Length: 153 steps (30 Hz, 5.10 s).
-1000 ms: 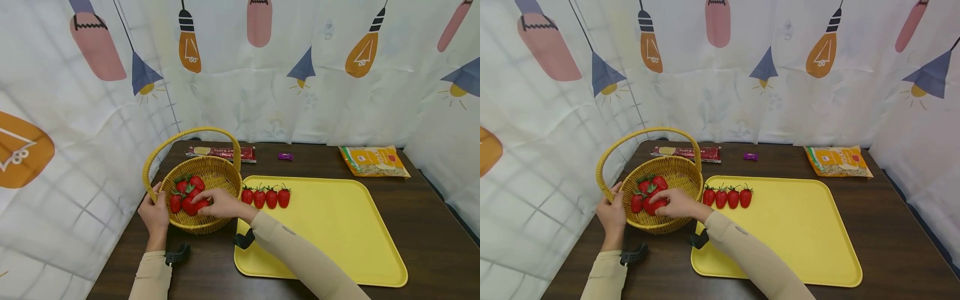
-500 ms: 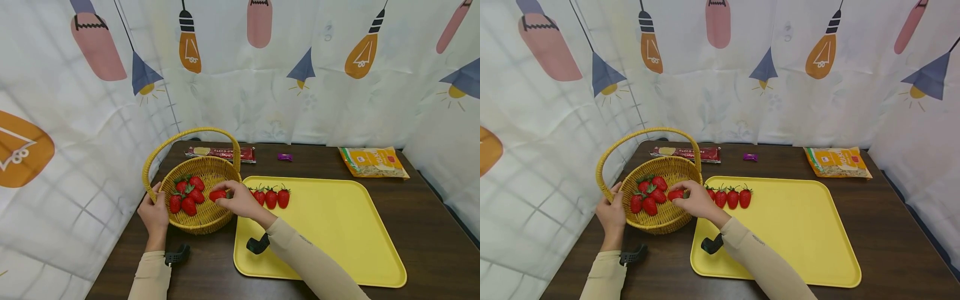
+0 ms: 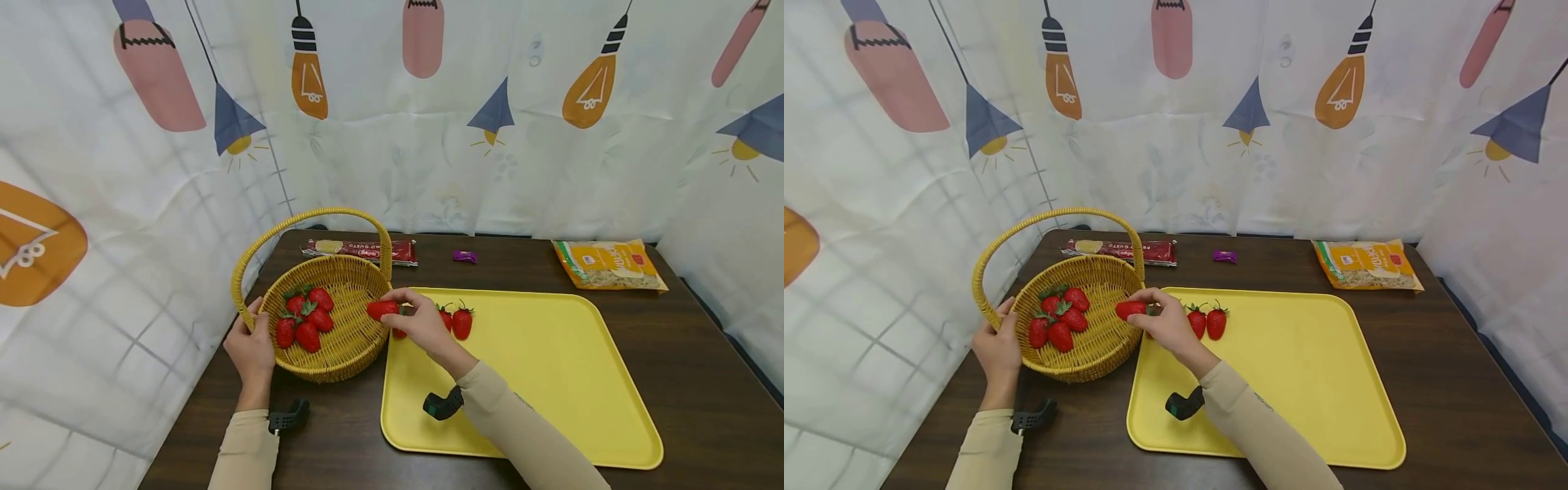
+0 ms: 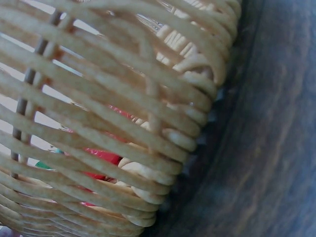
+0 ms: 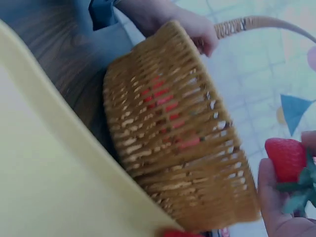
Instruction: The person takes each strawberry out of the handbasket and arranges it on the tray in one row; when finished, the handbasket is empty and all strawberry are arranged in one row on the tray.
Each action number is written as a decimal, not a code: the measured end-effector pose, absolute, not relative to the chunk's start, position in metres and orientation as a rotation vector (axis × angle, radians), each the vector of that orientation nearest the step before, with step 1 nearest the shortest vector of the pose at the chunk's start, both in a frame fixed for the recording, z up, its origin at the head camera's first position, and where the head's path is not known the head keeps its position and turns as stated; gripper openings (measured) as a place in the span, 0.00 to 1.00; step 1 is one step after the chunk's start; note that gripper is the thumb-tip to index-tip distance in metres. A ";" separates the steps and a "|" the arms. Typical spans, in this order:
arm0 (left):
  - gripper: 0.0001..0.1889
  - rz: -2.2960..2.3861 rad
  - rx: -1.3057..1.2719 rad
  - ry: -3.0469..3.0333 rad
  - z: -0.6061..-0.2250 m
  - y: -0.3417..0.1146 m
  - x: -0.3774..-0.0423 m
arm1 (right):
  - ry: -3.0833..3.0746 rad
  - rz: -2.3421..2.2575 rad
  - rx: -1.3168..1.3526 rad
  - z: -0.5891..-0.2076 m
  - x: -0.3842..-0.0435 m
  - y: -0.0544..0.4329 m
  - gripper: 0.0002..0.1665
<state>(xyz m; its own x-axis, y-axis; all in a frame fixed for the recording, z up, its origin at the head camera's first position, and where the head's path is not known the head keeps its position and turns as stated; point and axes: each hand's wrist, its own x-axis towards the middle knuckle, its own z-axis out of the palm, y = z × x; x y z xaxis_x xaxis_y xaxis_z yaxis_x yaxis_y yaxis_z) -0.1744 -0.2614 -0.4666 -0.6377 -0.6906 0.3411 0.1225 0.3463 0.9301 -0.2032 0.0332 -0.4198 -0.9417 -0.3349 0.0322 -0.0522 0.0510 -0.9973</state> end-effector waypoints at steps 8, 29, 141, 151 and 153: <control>0.16 -1.389 0.516 -1.865 -0.466 -0.261 -0.174 | 2.088 -2.077 -0.331 -0.432 -0.207 0.059 0.20; 0.16 -1.408 0.514 -1.868 -0.465 -0.262 -0.174 | 2.211 -2.043 -0.405 -0.459 -0.199 0.153 0.30; 0.16 -1.403 0.509 -1.865 -0.467 -0.263 -0.176 | 2.694 -1.674 -0.108 -0.489 -0.212 0.202 0.16; 0.16 -1.402 0.503 -1.872 -0.466 -0.262 -0.175 | 2.601 -1.872 -0.096 -0.489 -0.212 0.202 0.17; 0.16 -1.401 0.501 -1.873 -0.465 -0.262 -0.175 | 2.605 -1.901 -0.076 -0.488 -0.212 0.204 0.16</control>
<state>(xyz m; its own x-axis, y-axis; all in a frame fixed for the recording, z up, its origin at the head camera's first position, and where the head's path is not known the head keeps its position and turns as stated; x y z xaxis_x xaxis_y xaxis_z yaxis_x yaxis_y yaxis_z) -0.1748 -0.2616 -0.4653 -0.6561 -0.6831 0.3207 0.1147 0.3298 0.9371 -0.2121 0.2036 -0.4880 -0.9953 0.0115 0.0959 -0.0878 0.3057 -0.9481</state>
